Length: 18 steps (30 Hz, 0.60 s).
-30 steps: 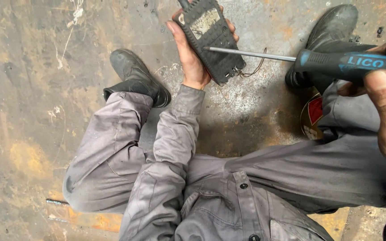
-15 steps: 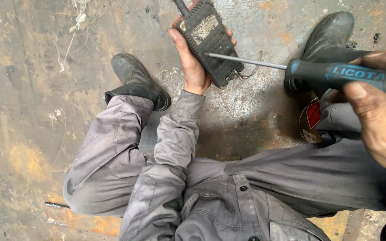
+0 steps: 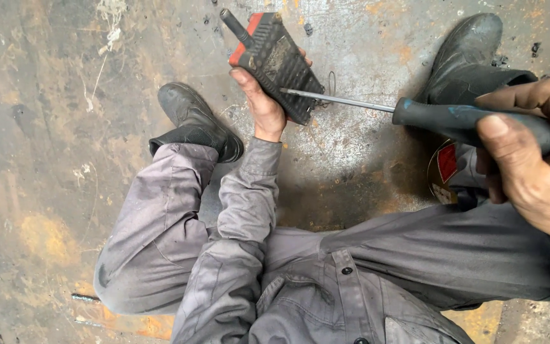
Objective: The person replaces batteries and repairs a remote control device.
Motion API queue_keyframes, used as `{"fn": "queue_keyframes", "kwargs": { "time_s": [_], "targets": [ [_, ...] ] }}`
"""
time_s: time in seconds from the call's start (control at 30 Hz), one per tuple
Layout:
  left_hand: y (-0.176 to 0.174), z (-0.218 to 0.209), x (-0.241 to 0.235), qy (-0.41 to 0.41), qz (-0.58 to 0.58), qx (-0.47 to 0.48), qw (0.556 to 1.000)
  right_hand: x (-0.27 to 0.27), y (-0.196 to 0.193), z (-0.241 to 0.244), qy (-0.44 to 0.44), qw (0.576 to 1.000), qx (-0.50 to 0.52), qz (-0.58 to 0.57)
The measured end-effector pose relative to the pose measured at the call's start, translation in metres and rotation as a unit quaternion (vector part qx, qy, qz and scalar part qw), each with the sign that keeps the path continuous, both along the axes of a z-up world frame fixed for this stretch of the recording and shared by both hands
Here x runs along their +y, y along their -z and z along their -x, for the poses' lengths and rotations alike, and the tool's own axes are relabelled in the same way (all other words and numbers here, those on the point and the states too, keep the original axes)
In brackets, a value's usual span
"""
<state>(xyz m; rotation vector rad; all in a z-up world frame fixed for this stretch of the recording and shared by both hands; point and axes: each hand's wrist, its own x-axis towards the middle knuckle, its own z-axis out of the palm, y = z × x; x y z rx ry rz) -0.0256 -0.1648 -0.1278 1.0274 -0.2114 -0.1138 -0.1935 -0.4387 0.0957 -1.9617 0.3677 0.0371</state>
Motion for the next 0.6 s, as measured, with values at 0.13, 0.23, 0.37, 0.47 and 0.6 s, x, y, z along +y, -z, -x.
{"fn": "queue_keyframes", "kwargs": {
  "time_s": [0.13,0.23,0.37,0.47,0.6],
  "targets": [
    [0.000,0.000,0.003,0.008,0.019,0.034,0.999,-0.016,0.019,0.009,-0.001,0.999,0.006,0.033],
    [0.002,0.002,0.003,0.017,0.010,0.021,1.000,-0.027,0.031,0.016,-0.126,0.949,-0.160,0.241],
    [0.011,0.003,0.000,0.023,-0.008,0.025,0.999,-0.032,0.035,0.011,-0.164,0.955,-0.163,0.186],
    [0.011,0.001,-0.003,0.032,0.000,0.038,0.999,-0.022,0.010,-0.008,-0.242,0.936,-0.182,0.181],
    [-0.002,-0.002,-0.005,0.050,-0.032,0.007,0.998,-0.004,-0.004,-0.008,-0.267,0.892,-0.195,0.309]
  ]
}}
